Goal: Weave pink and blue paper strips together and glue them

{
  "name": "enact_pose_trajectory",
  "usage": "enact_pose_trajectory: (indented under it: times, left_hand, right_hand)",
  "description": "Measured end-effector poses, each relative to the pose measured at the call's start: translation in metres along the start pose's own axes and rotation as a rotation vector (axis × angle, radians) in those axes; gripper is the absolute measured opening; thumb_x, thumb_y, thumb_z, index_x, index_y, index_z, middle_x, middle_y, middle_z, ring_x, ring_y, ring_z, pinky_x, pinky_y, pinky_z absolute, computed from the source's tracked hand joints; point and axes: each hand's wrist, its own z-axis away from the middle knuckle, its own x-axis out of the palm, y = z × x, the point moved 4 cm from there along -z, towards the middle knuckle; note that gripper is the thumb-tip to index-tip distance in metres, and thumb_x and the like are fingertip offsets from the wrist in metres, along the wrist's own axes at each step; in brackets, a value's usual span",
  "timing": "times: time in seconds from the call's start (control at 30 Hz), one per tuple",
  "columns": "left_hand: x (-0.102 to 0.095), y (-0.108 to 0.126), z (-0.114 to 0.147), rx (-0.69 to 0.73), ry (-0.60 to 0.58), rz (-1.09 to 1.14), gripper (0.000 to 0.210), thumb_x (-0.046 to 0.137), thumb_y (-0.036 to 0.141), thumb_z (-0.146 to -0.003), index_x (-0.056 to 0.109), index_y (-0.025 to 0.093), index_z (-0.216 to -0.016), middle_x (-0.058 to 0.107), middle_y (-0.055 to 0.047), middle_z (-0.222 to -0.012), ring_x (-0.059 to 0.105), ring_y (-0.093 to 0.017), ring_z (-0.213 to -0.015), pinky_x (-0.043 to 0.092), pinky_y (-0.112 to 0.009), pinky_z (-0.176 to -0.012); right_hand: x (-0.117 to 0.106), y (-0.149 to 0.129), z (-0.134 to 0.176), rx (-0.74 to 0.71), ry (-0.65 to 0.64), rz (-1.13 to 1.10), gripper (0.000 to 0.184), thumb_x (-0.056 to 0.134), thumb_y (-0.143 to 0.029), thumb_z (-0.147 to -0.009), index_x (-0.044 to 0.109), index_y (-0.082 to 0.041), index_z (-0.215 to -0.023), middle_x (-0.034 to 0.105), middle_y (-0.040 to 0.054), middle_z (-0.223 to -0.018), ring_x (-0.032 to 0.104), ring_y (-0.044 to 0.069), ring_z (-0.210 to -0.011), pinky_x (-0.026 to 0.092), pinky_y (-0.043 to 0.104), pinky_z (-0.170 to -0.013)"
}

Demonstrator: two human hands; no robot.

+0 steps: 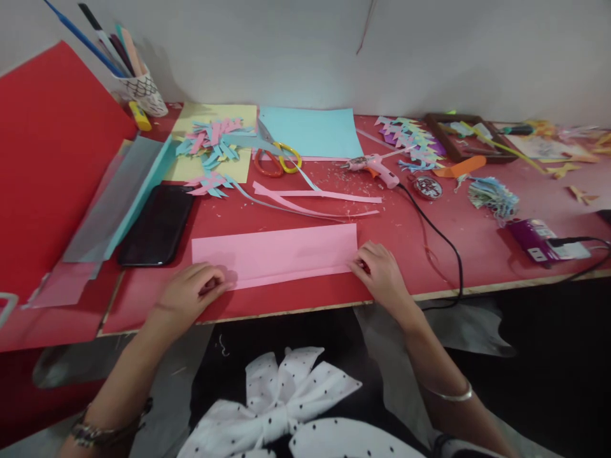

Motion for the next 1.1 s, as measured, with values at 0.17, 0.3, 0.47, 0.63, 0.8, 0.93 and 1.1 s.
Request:
enact_pose_trajectory:
  times: [0.17, 0.3, 0.47, 0.63, 0.8, 0.93, 1.1]
  left_hand:
    - [-0.009, -0.019, 0.006, 0.034, -0.064, -0.004, 0.044, 0.030, 0.054, -0.084, 0.053, 0.023, -0.063, 0.061, -0.002, -0.062, 0.057, -0.016, -0.057, 0.045, -0.025, -0.054]
    - [-0.008, -0.012, 0.016, 0.088, -0.009, -0.214, 0.034, 0.030, 0.027, -0.087, 0.062, 0.020, -0.090, 0.065, -0.007, -0.085, 0.059, -0.019, -0.078, 0.047, -0.030, -0.073]
    - [0.026, 0.050, 0.019, 0.367, 0.036, -0.351, 0.046, 0.027, 0.006, -0.083, 0.060, 0.021, -0.111, 0.065, -0.007, -0.097, 0.057, -0.017, -0.091, 0.044, -0.029, -0.081]
    - [0.045, 0.080, 0.012, 0.423, 0.048, -0.369, 0.036, 0.037, 0.031, -0.088, 0.058, 0.016, -0.114, 0.066, -0.009, -0.099, 0.056, -0.020, -0.089, 0.043, -0.032, -0.084]
    - [0.042, 0.079, 0.015, 0.388, 0.084, -0.350, 0.039, 0.037, 0.035, -0.088, 0.058, 0.014, -0.114, 0.065, -0.011, -0.100, 0.056, -0.023, -0.092, 0.041, -0.038, -0.089]
    - [0.040, 0.076, 0.009, 0.314, 0.038, -0.257, 0.033, 0.038, 0.030, -0.088, 0.059, 0.016, -0.110, 0.066, -0.009, -0.095, 0.058, -0.021, -0.087, 0.047, -0.034, -0.076]
    - [0.041, 0.073, -0.012, 0.216, 0.009, -0.073, 0.022, 0.042, 0.020, -0.088, 0.062, 0.017, -0.097, 0.064, -0.005, -0.085, 0.058, -0.017, -0.079, 0.048, -0.029, -0.070]
  right_hand:
    - [0.002, 0.001, 0.000, -0.011, -0.009, 0.014, 0.030, 0.038, -0.031, -0.087, 0.038, -0.020, -0.060, 0.047, 0.0021, -0.064, 0.042, 0.016, -0.063, 0.031, 0.028, -0.061]
    - [0.001, -0.001, 0.000, -0.016, 0.002, 0.044, 0.030, 0.038, -0.030, -0.088, 0.040, -0.020, -0.059, 0.049, 0.0026, -0.065, 0.044, 0.016, -0.064, 0.032, 0.028, -0.062]
    - [-0.002, -0.006, 0.001, -0.049, 0.030, 0.132, 0.029, 0.039, -0.028, -0.087, 0.045, -0.020, -0.061, 0.052, 0.0030, -0.067, 0.046, 0.017, -0.066, 0.034, 0.028, -0.065]
    - [-0.006, -0.016, 0.003, -0.061, 0.071, 0.257, 0.026, 0.037, -0.024, -0.088, 0.051, -0.020, -0.066, 0.057, 0.0026, -0.072, 0.051, 0.017, -0.073, 0.027, 0.038, -0.090]
    - [0.001, -0.049, -0.002, -0.040, 0.008, 0.159, 0.016, 0.044, -0.022, -0.085, 0.055, -0.020, -0.074, 0.062, 0.0013, -0.078, 0.054, 0.017, -0.079, 0.014, 0.043, -0.097]
    - [0.015, -0.076, -0.009, -0.124, -0.094, 0.035, 0.013, 0.048, -0.029, -0.084, 0.057, -0.020, -0.079, 0.063, 0.0010, -0.082, 0.053, 0.017, -0.082, 0.017, 0.039, -0.093]
    - [0.022, -0.082, -0.015, -0.088, -0.108, 0.049, 0.020, 0.047, -0.032, -0.086, 0.056, -0.019, -0.073, 0.063, 0.0020, -0.079, 0.052, 0.018, -0.079, 0.016, 0.041, -0.090]
